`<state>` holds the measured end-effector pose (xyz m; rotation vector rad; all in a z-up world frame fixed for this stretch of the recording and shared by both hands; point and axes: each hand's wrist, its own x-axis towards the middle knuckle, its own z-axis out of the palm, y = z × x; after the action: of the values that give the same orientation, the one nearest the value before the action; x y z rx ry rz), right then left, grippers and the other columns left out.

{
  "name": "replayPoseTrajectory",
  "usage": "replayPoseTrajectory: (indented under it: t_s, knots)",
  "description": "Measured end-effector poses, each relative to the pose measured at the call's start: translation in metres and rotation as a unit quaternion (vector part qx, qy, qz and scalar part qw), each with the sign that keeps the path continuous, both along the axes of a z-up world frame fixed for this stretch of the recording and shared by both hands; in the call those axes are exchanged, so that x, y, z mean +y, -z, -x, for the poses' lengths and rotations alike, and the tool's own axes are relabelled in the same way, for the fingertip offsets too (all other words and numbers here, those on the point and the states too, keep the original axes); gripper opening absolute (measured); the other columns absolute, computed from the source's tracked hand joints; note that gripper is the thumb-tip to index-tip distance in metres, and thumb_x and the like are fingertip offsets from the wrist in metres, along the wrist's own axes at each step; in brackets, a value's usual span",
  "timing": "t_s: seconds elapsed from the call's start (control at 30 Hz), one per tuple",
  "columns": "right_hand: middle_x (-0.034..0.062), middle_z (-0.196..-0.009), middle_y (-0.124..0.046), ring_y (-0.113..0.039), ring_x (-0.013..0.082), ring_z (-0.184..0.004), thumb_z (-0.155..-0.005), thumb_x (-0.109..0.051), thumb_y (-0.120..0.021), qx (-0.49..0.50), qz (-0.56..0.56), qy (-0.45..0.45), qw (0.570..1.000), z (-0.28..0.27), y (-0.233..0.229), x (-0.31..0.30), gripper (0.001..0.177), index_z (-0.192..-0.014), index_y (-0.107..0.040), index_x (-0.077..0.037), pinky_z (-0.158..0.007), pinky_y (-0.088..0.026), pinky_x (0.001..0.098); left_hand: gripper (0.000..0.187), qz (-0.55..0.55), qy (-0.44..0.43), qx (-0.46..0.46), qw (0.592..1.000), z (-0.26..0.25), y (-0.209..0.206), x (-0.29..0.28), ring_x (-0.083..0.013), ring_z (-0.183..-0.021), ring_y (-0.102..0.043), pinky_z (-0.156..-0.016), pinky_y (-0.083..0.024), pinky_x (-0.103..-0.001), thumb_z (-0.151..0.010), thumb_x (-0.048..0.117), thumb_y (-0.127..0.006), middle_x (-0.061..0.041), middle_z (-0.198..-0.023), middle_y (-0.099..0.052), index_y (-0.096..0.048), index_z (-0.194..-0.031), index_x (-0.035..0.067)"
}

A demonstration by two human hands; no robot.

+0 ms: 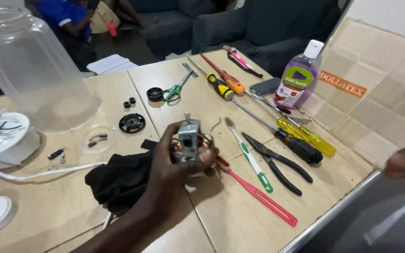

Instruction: Repairing a small electric motor using pliers, a toothbrush, and a probe on a workbench

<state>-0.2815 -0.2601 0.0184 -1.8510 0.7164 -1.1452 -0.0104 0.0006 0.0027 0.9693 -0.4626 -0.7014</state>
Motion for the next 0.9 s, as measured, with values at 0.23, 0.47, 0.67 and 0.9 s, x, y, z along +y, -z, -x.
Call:
replayPoseTrajectory:
  t_s: [0.23,0.47,0.67,0.9]
  knots:
    - [0.0093,-0.068,-0.063,-0.043,0.0159,-0.055,-0.101,-0.022,-0.058,0.24,0.044,-0.043,0.969,-0.079,-0.048,0.091,0.02,-0.115,-0.071,-0.015,-0.051,-0.033,0.0304,0.045,-0.055,-0.064,0.048,0.995,-0.003,-0.002,-0.003,-0.0253,-0.069,-0.061,-0.061,-0.055,-0.041,-0.069,0.001,-0.075,-0.014,-0.087,-0.063,-0.059,-0.11,0.004]
    - [0.0067,-0.083,-0.078,-0.071,0.0245,-0.071,-0.093,-0.034,-0.067,0.353,0.328,-0.085,0.872,-0.231,-0.064,0.05,0.021,-0.095,-0.078,-0.017,-0.062,-0.045,0.043,0.062,-0.023,-0.019,-0.021,0.999,-0.01,0.014,-0.006,-0.0178,-0.071,-0.064,-0.059,-0.053,-0.032,-0.062,0.012,-0.084,-0.012,-0.09,-0.069,-0.057,-0.117,0.005]
    - [0.0135,-0.08,-0.075,-0.067,0.0267,-0.069,-0.087,-0.027,-0.071,0.412,0.266,-0.134,0.861,-0.369,-0.037,0.037,0.018,-0.085,-0.08,-0.011,-0.054,-0.041,0.0444,0.064,-0.079,0.006,0.026,0.997,-0.01,-0.006,0.001,-0.0228,-0.071,-0.067,-0.06,-0.049,-0.032,-0.061,0.01,-0.079,-0.016,-0.086,-0.071,-0.06,-0.122,0.007]
    - [0.0046,-0.113,-0.076,-0.069,0.0292,-0.101,-0.084,-0.019,-0.074,0.449,0.306,-0.216,0.811,-0.395,-0.009,0.031,0.021,-0.103,-0.08,-0.023,-0.072,-0.051,0.0454,0.071,-0.037,0.017,0.031,0.999,-0.013,0.006,-0.002,-0.0212,-0.074,-0.067,-0.069,-0.056,-0.033,-0.06,0.01,-0.083,-0.015,-0.087,-0.069,-0.058,-0.126,0.006]
